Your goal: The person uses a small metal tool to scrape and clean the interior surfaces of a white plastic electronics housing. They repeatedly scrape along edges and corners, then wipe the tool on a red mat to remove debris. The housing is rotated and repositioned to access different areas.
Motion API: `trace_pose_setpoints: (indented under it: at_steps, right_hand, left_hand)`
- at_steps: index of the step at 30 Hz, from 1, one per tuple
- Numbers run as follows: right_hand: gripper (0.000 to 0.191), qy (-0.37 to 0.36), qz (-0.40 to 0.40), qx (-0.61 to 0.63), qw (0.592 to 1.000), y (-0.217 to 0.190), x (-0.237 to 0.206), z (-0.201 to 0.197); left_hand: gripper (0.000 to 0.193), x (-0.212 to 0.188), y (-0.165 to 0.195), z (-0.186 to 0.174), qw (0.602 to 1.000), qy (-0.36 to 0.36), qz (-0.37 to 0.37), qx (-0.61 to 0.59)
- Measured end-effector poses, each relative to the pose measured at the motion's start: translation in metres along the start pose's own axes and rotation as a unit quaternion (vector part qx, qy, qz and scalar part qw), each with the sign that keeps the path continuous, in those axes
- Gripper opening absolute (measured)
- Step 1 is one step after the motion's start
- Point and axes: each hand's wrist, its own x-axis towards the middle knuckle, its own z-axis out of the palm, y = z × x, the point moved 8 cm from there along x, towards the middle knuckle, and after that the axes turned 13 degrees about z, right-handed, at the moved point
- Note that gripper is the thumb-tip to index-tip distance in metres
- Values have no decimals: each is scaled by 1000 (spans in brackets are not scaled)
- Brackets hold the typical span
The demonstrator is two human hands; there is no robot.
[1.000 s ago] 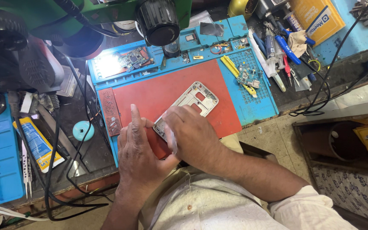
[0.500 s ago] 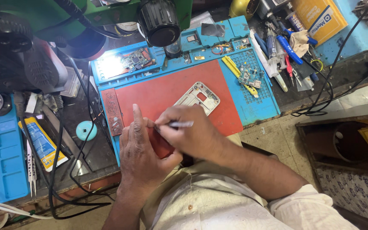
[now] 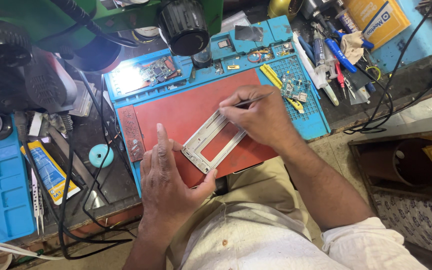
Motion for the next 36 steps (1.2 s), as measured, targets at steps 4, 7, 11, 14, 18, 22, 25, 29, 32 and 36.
trace_pose_setpoints:
  at_steps: [4, 7, 11, 14, 18, 22, 25, 29, 32, 36]
  right_hand:
    - [8, 10, -22, 58, 998, 1, 4, -11]
    - [9, 35, -37, 57, 997, 0, 5, -22]
    - [9, 107, -112, -38, 987, -11, -5, -26]
    - [9, 167, -203, -117, 958, -25, -27, -13]
    - [17, 190, -303, -185, 915, -43, -50, 15]
    - [18, 136, -267, -177, 937, -45, -57, 27]
    - [15, 116, -261, -173, 943, -49, -62, 35]
    - [14, 86, -237, -172, 952, -51, -65, 45]
    - [13, 47, -220, -174, 959, -52, -67, 50]
    - [11, 19, -219, -168, 961, -56, -73, 60]
  left_hand:
    - [121, -2, -1, -1, 1000, -5, -7, 5]
    - [122, -3, -1, -1, 1000, -1, -5, 1]
    - [122, -4, -2, -1, 1000, 5, 4, -3]
    - [122, -6, -2, -2, 1000, 7, 4, -7]
    - [123, -6, -4, 1, 1000, -2, -2, -7]
    - [123, -5, -4, 1, 1000, -10, -1, -7]
    - [123, -4, -5, 2, 1000, -15, -5, -11]
    - [125, -4, -7, 4, 999, -27, -19, -14]
    - [126, -4, -6, 3, 1000, -22, -17, -14]
    - [128, -7, -10, 5, 999, -31, -28, -21]
